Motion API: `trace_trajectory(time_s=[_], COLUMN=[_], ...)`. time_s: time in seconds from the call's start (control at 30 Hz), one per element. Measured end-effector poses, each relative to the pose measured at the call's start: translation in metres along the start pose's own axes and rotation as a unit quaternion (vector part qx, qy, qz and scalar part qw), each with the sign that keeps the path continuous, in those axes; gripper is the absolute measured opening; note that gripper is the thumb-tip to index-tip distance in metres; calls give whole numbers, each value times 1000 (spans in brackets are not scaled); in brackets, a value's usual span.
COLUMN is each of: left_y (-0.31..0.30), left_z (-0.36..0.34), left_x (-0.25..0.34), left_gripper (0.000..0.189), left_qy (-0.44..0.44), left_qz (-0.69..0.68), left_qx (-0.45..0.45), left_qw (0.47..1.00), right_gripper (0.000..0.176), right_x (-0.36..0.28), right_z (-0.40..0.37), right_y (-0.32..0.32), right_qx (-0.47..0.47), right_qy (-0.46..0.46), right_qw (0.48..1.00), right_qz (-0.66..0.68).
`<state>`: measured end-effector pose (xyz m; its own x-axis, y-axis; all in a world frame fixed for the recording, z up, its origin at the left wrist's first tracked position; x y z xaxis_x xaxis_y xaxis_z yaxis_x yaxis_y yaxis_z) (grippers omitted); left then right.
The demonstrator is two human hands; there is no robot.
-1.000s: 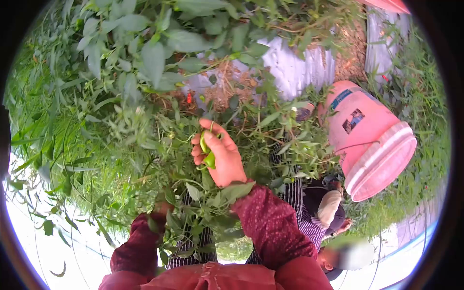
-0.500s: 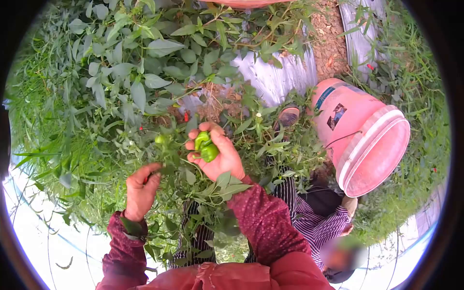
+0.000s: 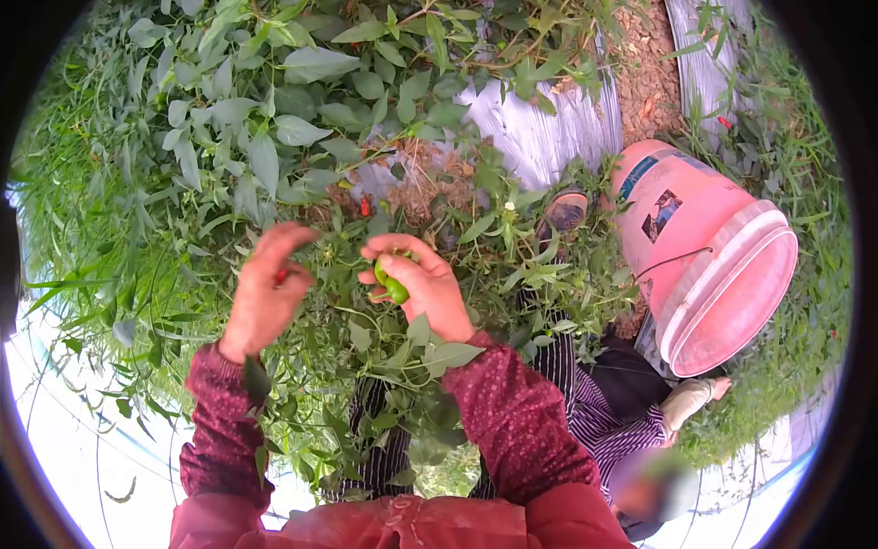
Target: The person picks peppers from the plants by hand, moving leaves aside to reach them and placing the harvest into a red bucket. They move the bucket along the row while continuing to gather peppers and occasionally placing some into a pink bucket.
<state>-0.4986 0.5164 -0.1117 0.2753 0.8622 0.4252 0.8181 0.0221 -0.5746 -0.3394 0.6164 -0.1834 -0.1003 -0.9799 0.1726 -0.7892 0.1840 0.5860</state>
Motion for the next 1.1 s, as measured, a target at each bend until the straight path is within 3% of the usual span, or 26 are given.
trace_trajectory(time_s=[0.03, 0.1, 0.17, 0.23, 0.27, 0.3, 0.33, 0.4, 0.43, 0.57, 0.63, 0.73, 0.8, 0.87, 1.1], left_y=[8, 33, 58, 89, 101, 118, 134, 155, 162, 181, 179, 166, 166, 168, 188], left_z=[9, 34, 74, 108, 117, 124, 123, 102, 87, 37, 33, 49, 83, 109, 116], left_x=[6, -13, -47, -87, -100, -113, -126, -146, -155, -157, -163, -174, -185, -184, -198], left_gripper=[45, 39, 34, 34, 34, 32, 30, 26, 22, 15, 14, 18, 18, 26, 49], left_qy=[35, 85, 21, 23, 24, 20, 13, -6, -25, 52, 51, -5, -22, -149, -281], left_qz=[56, 157, 238, 305, 303, 335, 364, 388, 414, 455, 475, 409, 404, 322, 186], left_qx=[-29, 34, 0, -33, -33, -103, -175, -217, -256, -204, -178, -115, -102, -153, -129], left_qw=[997, 983, 971, 952, 952, 936, 915, 896, 873, 865, 860, 905, 909, 922, 933], right_gripper=[24, 34, 38, 38, 37, 37, 37, 35, 36, 35, 35, 34, 34, 34, 29], right_x=[4, 15, 34, 53, 62, 66, 65, 63, 67, 70, 69, 73, 71, 68, 62], right_z=[0, 1, -1, -4, -4, -3, -5, -9, -9, -12, -10, -9, -7, -7, -8], right_y=[1, 1, -4, -13, -21, -26, -25, -18, -21, -22, -21, -23, -25, -25, -20], right_qx=[13, 10, 11, 4, -38, -77, -74, -76, -81, -74, -87, -78, -69, -61, -38], right_qy=[10, 18, 73, 113, 61, 9, 11, 76, 48, 107, 66, 22, 28, 33, 93], right_qw=[998, 979, 952, 941, 921, 893, 894, 851, 850, 828, 810, 846, 844, 843, 860], right_qz=[-57, -205, -296, -320, -383, -443, -443, -513, -519, -546, -576, -527, -531, -533, -500])
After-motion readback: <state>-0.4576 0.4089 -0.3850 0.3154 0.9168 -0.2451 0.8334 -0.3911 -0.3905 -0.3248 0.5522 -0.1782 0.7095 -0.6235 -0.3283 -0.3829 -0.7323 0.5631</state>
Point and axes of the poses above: each hand's wrist, its own z-axis towards the middle knuckle, its own y-axis out of the palm, x = y × z, the point moved 3 cm from there along z, towards the middle knuckle, and after that the axes turned 15 degrees about z, right-handed, at the moved point
